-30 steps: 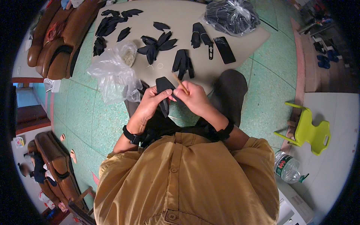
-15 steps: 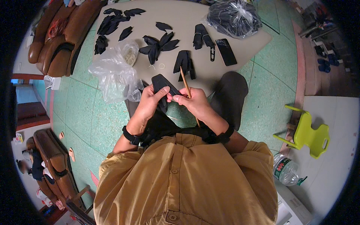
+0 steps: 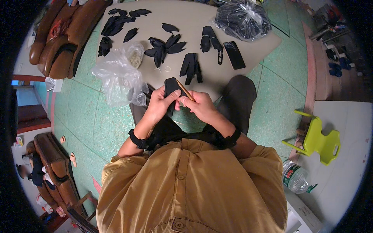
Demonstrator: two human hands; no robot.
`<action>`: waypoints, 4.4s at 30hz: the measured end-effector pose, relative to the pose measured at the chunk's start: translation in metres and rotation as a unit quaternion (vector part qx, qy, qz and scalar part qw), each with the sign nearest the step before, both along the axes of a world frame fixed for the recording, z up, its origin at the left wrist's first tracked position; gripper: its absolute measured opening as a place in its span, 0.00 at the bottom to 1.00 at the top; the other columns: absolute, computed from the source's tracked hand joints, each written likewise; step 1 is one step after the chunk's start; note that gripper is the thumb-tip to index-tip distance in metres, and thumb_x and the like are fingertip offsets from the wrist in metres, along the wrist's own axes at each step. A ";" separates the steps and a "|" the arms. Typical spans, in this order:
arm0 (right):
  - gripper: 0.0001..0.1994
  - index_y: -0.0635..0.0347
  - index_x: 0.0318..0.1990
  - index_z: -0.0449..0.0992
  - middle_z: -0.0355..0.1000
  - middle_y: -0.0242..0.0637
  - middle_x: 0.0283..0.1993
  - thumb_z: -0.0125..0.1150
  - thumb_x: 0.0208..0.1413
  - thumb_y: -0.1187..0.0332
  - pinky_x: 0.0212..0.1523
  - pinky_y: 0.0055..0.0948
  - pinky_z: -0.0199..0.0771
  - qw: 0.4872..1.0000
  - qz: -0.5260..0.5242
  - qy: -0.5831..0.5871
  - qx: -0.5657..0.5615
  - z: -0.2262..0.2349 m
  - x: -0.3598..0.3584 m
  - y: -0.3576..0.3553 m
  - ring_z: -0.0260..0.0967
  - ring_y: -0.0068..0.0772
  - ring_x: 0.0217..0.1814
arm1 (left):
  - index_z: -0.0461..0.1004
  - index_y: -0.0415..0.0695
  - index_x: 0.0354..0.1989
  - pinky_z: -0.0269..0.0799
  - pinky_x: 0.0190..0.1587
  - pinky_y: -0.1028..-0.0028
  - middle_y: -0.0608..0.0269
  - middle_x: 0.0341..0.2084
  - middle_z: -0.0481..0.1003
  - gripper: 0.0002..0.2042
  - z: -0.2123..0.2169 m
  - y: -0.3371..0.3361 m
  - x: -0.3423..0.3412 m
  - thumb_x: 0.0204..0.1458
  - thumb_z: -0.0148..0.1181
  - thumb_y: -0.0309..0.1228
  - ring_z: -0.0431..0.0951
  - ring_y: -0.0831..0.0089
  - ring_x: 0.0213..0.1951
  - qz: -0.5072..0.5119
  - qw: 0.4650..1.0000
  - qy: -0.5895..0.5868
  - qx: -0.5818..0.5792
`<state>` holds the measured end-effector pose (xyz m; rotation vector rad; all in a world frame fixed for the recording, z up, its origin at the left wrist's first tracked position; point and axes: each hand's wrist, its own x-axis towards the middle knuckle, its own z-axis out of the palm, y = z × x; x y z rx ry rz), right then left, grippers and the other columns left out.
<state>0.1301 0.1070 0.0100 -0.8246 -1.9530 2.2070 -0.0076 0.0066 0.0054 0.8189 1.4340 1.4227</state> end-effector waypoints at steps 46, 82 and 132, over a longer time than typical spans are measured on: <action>0.03 0.60 0.31 0.71 0.66 0.24 0.27 0.54 0.53 0.71 0.22 0.15 0.63 0.943 -0.237 0.119 -0.202 0.005 -0.012 -0.012 0.63 0.13 0.25 | 0.69 0.39 0.34 0.68 0.27 0.85 0.68 0.27 0.72 0.05 -0.003 -0.003 0.022 0.50 0.57 0.24 0.73 0.84 0.28 0.111 0.990 -0.056 0.063; 0.05 0.59 0.28 0.70 0.67 0.28 0.23 0.56 0.53 0.69 0.11 0.12 0.45 0.970 -0.183 0.138 0.086 -0.038 -0.005 0.003 0.50 0.09 0.13 | 0.67 0.36 0.27 0.70 0.29 0.82 0.63 0.23 0.73 0.05 -0.010 0.004 0.027 0.48 0.57 0.22 0.73 0.81 0.25 0.166 0.984 -0.022 0.054; 0.04 0.54 0.26 0.72 0.67 0.23 0.22 0.60 0.49 0.68 0.14 0.12 0.46 0.950 -0.271 0.135 0.072 -0.058 -0.012 -0.005 0.53 0.09 0.16 | 0.64 0.37 0.28 0.73 0.31 0.78 0.55 0.25 0.74 0.04 -0.008 0.012 0.032 0.49 0.53 0.18 0.77 0.73 0.26 0.242 0.961 -0.123 0.055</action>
